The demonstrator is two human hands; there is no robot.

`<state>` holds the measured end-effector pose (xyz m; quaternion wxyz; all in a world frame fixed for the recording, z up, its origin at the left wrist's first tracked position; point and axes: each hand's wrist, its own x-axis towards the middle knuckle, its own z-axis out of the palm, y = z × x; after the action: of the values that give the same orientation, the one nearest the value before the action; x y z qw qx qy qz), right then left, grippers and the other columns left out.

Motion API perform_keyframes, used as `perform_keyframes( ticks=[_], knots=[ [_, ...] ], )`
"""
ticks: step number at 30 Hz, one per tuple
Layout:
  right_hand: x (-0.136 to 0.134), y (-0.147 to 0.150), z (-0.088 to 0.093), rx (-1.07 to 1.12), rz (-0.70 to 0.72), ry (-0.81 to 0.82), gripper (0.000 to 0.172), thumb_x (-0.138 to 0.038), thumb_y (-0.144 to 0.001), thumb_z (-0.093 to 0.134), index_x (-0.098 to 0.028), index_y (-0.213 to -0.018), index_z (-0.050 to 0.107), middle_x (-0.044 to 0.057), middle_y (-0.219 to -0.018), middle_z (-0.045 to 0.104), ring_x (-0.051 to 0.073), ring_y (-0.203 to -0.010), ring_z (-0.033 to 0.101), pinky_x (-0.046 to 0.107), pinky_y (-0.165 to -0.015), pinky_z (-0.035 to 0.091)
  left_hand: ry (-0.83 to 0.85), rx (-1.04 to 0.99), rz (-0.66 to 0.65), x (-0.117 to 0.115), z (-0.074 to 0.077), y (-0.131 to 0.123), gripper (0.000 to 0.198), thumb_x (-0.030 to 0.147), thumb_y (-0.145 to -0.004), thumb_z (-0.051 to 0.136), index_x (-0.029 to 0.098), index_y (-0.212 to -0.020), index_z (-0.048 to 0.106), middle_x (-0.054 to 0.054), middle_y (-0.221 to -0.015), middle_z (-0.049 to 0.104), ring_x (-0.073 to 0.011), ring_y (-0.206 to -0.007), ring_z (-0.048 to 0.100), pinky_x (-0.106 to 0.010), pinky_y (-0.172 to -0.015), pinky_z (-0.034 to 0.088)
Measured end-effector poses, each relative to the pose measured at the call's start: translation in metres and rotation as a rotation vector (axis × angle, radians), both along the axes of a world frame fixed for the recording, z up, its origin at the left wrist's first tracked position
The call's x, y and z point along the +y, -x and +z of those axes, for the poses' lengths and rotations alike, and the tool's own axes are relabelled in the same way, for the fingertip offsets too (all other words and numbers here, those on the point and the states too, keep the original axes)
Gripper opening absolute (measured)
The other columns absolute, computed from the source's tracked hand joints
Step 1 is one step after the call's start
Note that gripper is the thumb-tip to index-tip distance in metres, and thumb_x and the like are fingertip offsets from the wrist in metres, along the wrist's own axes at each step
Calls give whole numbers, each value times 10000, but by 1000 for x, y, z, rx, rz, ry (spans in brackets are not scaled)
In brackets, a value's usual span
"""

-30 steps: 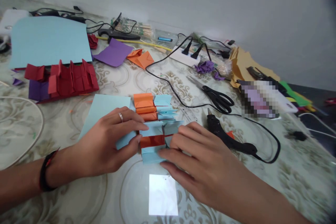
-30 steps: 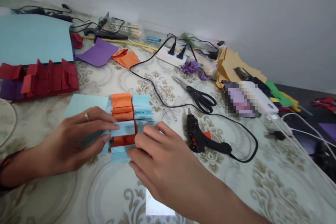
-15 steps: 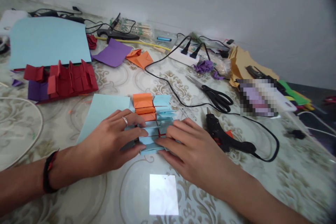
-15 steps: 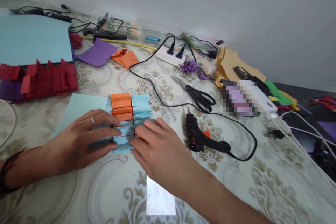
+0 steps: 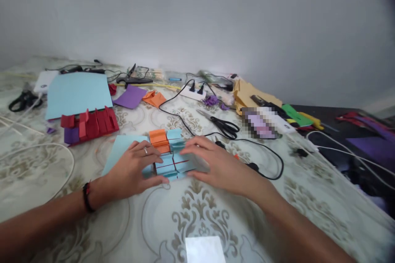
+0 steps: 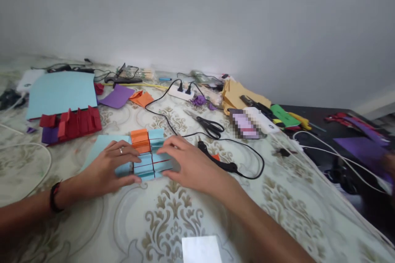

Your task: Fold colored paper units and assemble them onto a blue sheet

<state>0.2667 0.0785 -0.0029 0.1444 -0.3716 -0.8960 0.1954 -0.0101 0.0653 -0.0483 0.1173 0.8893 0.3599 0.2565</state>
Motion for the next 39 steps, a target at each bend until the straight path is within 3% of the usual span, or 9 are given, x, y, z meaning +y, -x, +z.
perform_keyframes(
  ticks=[2,3,6,11,17,20,24,31,39],
  knots=[
    [-1,-3,-2,-16,-24,-19,340,-124,-809,814,-220,-1120,715,124,-1427,587,279,-1329,590,464,-1079,518,-5,59,13,-3,2,-3,419,519,-813,845,196,-1061,747,-99,-1123,777,-295,-1074,647,-450,-940,469],
    [-1,-3,-6,-17,-19,-23,278,-117,-827,796,-215,-1077,725,129,-1452,577,281,-1349,582,467,-1094,507,-9,90,29,-5,3,-4,373,473,-821,847,194,-1049,752,-101,-1124,775,-300,-1075,642,-458,-944,476],
    [1,4,-21,-4,1,-16,137,-113,-894,737,-190,-1008,739,123,-1329,657,238,-1227,660,408,-1043,536,-9,140,103,-12,3,-11,55,227,-895,745,205,-937,774,-89,-1115,776,-289,-1051,648,-458,-922,492],
    [-12,13,-21,-10,25,-73,117,-57,-859,752,-159,-913,737,89,-1092,731,230,-1091,690,375,-970,559,-58,135,140,-36,12,-18,92,131,-854,740,193,-787,739,-70,-1035,789,-265,-977,679,-437,-867,509],
    [-93,3,-5,18,63,-14,94,-104,-889,750,-186,-927,723,63,-1096,726,220,-1060,684,374,-958,566,25,87,80,-109,20,-13,108,155,-840,768,221,-782,705,-48,-1053,781,-256,-1033,680,-448,-917,509],
    [-135,1,-10,105,19,58,93,-119,-905,743,-203,-932,714,64,-1183,698,218,-1140,664,417,-1074,512,142,12,65,-147,15,-11,89,153,-875,738,237,-847,725,-54,-1154,754,-256,-1129,662,-456,-1018,513],
    [-167,3,-28,251,-101,141,75,-186,-952,705,-221,-1018,704,100,-1323,640,247,-1254,616,425,-1072,516,237,-146,135,-177,5,-10,116,193,-941,664,235,-1027,729,-100,-1264,709,-250,-1187,668,-421,-1023,565],
    [-182,3,-58,281,-162,176,299,-257,-897,783,-252,-1180,689,130,-1459,552,330,-1398,491,533,-1154,442,282,-214,276,-188,-4,19,168,259,-1005,611,266,-1140,709,-84,-1310,690,-229,-1173,693,-388,-1015,556],
    [-171,3,-65,301,-110,119,261,-200,-914,748,-251,-1168,716,134,-1421,583,332,-1366,516,546,-1156,440,188,-248,424,-174,0,44,174,320,-1017,603,255,-1141,706,-78,-1249,706,-236,-1174,682,-382,-1020,534]
  ],
)
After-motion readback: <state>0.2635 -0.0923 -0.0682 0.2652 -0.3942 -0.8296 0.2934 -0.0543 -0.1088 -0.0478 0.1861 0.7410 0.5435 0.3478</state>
